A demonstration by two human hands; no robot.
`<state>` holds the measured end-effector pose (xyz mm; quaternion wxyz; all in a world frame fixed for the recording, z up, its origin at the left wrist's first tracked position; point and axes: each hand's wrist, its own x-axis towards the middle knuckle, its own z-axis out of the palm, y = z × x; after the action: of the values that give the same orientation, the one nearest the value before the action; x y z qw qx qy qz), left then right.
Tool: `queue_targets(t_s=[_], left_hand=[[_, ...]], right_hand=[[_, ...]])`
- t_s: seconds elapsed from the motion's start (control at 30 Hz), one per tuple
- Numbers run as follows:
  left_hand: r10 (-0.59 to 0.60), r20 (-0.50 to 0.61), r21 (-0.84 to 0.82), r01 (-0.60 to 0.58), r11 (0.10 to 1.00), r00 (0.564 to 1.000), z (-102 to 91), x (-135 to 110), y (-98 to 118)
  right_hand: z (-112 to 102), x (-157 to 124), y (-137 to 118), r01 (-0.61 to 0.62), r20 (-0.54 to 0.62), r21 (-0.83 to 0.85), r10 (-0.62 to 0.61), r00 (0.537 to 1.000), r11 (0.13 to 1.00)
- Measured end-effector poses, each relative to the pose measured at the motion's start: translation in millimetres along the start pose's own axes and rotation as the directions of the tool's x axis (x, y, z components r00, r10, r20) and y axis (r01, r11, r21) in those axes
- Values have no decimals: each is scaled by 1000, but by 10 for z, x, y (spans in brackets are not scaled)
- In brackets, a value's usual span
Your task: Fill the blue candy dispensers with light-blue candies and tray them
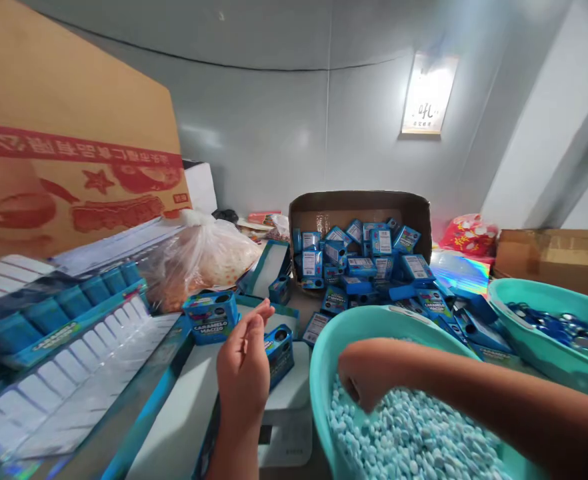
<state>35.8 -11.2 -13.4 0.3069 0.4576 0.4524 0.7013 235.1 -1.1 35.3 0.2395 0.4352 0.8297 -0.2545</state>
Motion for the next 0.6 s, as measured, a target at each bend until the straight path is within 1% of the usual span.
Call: queue_targets(t_s=[0.07,0.13,0.2,0.27,0.3,0.37,0.47,0.6], left_hand=[[13,-23,1,-13,1000,1000,-16,14,-26],[33,-47,37,-32,999,998,-32,29,-46],[37,-69,156,-26,987,997,-48,43,-59],[24,-73,300,-1,954,997,-65,60,-67],[15,-66,358,10,934,998,-74,70,-70],[2,-39,422,14,907,999,-87,94,-78],[-3,-6,457,5,889,1000,-90,132,-97],[8,36,485,-24,874,999,-72,156,-108]], right_hand=[[-204,-44,-35,-17,-126,-70,8,992,997],[-478,-55,-118,-5,-250,-103,-21,968,995],[-759,-3,-231,31,-280,-98,-57,958,995],[-985,119,-350,72,-269,-81,-92,959,994],[-1069,199,-404,85,-251,-70,-100,963,994],[-1175,373,-495,96,-189,-41,-102,977,995],[-1228,596,-579,99,-94,1,-99,991,995],[-1226,758,-638,97,-48,-5,-97,994,995]])
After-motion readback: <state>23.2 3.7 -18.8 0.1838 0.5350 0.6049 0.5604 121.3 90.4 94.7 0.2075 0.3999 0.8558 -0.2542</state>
